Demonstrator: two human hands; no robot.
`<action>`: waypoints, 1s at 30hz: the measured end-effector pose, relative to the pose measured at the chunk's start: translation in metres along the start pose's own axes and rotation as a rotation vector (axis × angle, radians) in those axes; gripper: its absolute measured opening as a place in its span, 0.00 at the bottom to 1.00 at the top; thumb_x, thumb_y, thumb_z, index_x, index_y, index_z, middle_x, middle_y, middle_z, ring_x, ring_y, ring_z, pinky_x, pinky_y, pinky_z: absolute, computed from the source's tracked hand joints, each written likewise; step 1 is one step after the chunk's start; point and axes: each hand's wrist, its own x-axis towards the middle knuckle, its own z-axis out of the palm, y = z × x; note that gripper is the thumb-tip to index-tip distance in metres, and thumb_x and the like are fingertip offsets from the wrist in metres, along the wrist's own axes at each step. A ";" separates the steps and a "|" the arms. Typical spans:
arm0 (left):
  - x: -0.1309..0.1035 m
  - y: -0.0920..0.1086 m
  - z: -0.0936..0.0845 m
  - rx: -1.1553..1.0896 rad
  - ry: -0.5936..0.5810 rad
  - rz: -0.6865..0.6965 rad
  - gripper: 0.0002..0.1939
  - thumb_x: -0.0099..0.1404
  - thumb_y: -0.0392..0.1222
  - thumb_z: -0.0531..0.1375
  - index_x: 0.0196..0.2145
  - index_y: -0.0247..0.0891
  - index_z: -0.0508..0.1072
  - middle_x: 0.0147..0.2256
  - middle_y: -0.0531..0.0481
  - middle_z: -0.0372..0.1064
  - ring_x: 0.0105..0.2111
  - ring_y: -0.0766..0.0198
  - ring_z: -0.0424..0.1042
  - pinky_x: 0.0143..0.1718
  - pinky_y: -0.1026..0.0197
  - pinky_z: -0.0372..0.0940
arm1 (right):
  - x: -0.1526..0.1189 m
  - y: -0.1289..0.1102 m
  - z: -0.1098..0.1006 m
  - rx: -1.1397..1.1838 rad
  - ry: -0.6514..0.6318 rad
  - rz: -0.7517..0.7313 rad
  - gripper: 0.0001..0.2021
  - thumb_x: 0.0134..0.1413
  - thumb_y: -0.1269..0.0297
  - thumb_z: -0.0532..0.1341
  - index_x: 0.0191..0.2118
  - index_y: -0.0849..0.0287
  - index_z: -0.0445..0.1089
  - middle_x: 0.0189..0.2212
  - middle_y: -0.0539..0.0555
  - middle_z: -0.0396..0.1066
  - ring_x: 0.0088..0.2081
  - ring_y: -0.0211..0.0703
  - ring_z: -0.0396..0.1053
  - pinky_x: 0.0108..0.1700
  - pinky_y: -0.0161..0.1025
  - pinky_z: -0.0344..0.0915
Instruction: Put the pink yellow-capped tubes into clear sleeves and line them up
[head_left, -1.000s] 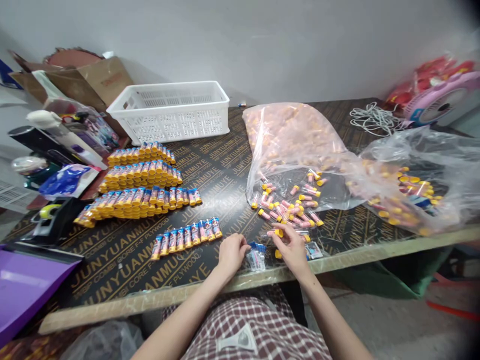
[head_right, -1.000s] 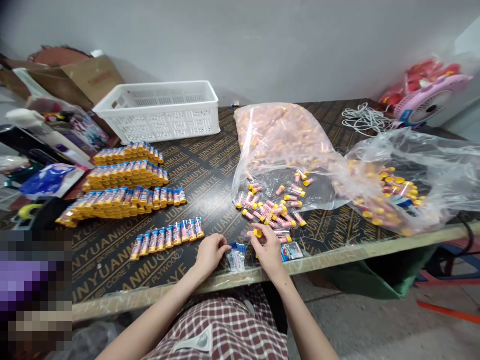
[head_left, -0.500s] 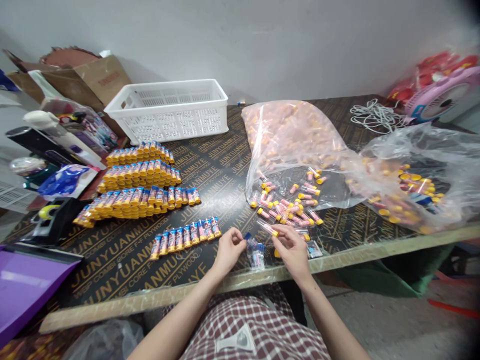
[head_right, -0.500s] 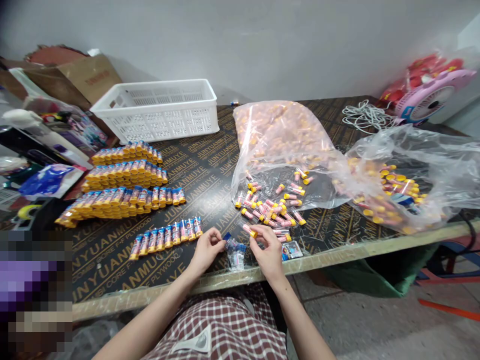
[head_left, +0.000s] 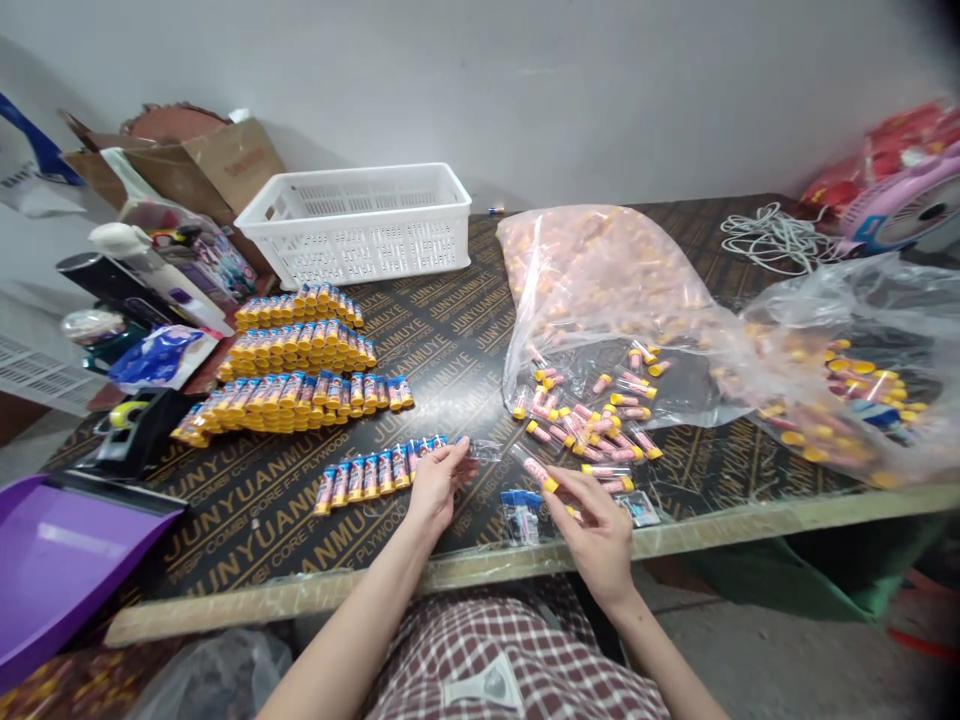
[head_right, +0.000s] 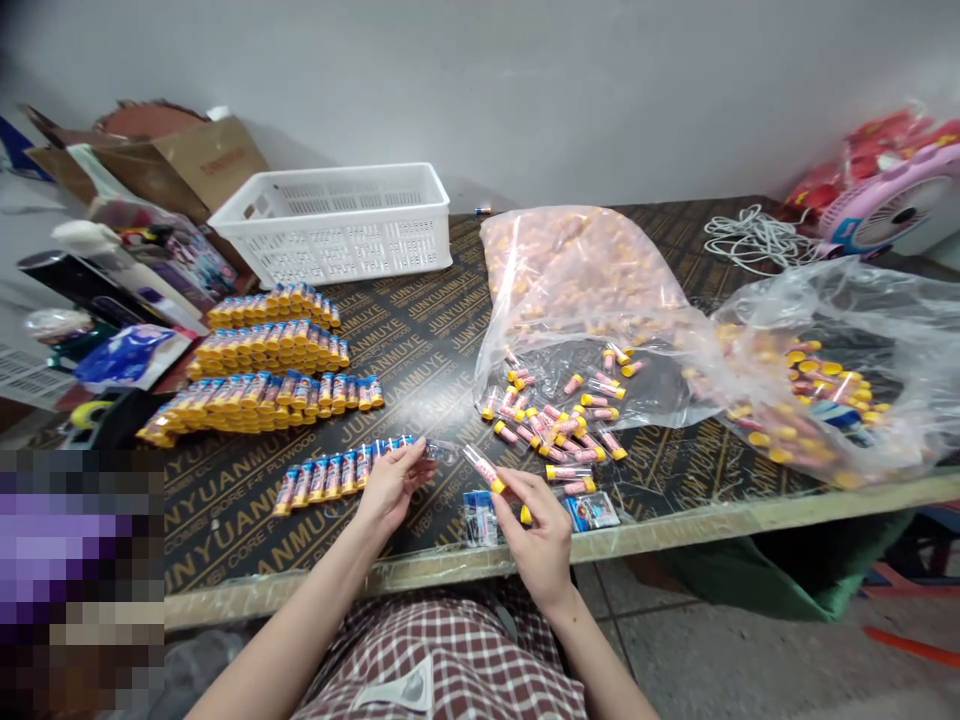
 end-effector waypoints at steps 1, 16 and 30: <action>0.000 0.000 0.000 0.000 0.006 0.004 0.18 0.39 0.48 0.71 0.22 0.32 0.72 0.20 0.51 0.71 0.23 0.67 0.71 0.25 0.67 0.64 | 0.000 -0.001 0.001 -0.012 -0.004 -0.021 0.13 0.53 0.69 0.59 0.45 0.53 0.71 0.42 0.55 0.70 0.42 0.45 0.69 0.43 0.43 0.68; -0.014 -0.003 0.008 0.060 -0.202 0.057 0.20 0.47 0.47 0.68 0.37 0.36 0.70 0.28 0.54 0.71 0.26 0.68 0.70 0.31 0.64 0.67 | -0.004 0.006 0.015 0.007 -0.229 -0.042 0.16 0.56 0.71 0.53 0.47 0.51 0.69 0.39 0.55 0.68 0.40 0.42 0.68 0.40 0.40 0.69; -0.038 -0.009 0.013 0.269 -0.479 -0.179 0.20 0.48 0.53 0.66 0.27 0.30 0.74 0.24 0.47 0.71 0.23 0.66 0.70 0.27 0.64 0.64 | 0.006 0.008 0.014 0.134 -0.446 -0.134 0.41 0.39 0.77 0.55 0.62 0.52 0.46 0.59 0.57 0.55 0.57 0.50 0.59 0.57 0.48 0.61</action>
